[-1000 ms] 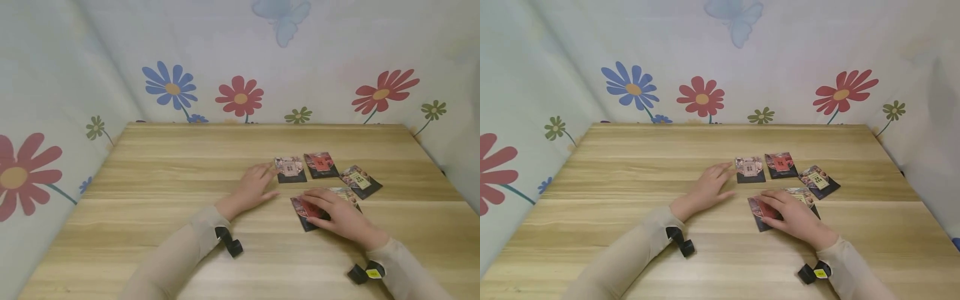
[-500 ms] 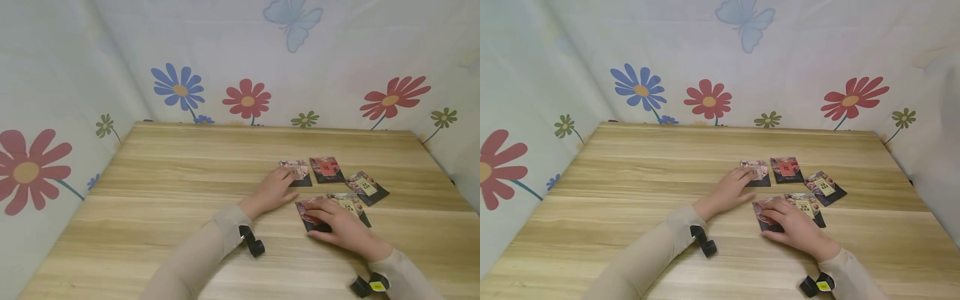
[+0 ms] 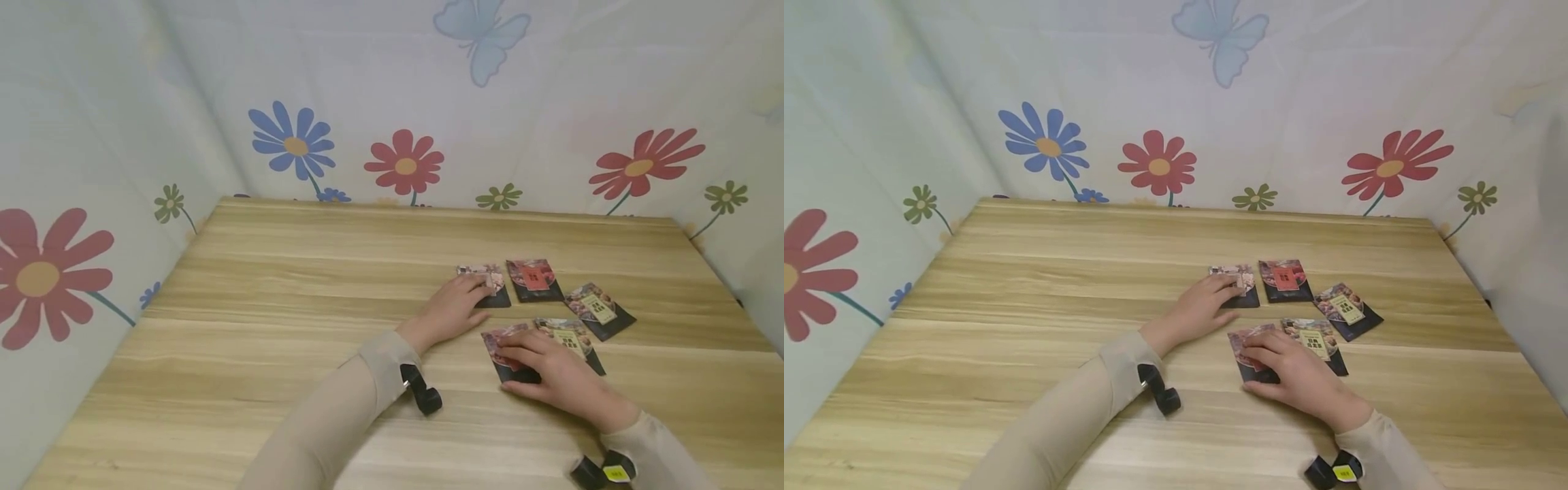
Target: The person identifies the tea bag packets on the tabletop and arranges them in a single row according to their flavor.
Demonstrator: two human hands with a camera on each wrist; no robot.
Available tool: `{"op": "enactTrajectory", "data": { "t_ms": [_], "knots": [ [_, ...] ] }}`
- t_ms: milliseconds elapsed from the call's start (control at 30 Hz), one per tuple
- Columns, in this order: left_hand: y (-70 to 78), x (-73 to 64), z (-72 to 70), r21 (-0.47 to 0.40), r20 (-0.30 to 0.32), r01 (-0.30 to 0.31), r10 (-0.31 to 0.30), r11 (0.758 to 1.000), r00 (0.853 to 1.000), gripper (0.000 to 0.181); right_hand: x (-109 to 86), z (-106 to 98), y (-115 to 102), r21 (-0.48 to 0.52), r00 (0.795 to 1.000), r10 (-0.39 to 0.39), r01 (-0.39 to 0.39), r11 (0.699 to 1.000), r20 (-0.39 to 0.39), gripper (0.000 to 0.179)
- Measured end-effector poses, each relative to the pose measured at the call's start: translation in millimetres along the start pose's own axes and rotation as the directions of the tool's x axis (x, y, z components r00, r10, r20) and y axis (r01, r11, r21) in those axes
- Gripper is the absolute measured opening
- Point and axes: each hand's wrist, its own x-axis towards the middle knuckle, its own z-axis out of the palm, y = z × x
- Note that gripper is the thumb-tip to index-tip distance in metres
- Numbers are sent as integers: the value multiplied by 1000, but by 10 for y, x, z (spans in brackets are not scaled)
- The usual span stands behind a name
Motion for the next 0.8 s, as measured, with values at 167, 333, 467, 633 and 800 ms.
{"op": "enactTrajectory", "data": {
  "t_ms": [167, 333, 467, 633, 800],
  "knots": [
    [25, -17, -7, -2, 18, -4, 4, 1000, 1000, 47, -18, -2, -6, 0, 1000, 12, -12, 1000, 4, 46],
    [40, -23, -21, 23, 18, -3, 2, 1000, 1000, 47, -17, -18, 4, -4, 1000, 11, -11, 1000, -3, 45],
    [43, -24, -35, 38, 4, -7, 7, 999, 1000, 44, -7, -27, 15, -4, 1000, 4, -4, 1000, -13, 45],
    [45, -39, -36, 60, 0, -13, 13, 998, 1000, 41, -6, -11, 19, 8, 1000, 0, 0, 1000, -22, 46],
    [32, -68, -21, 56, -5, -20, 21, 998, 1000, 39, -10, 24, 12, 23, 1000, 0, 0, 1000, -28, 46]
  ]
}}
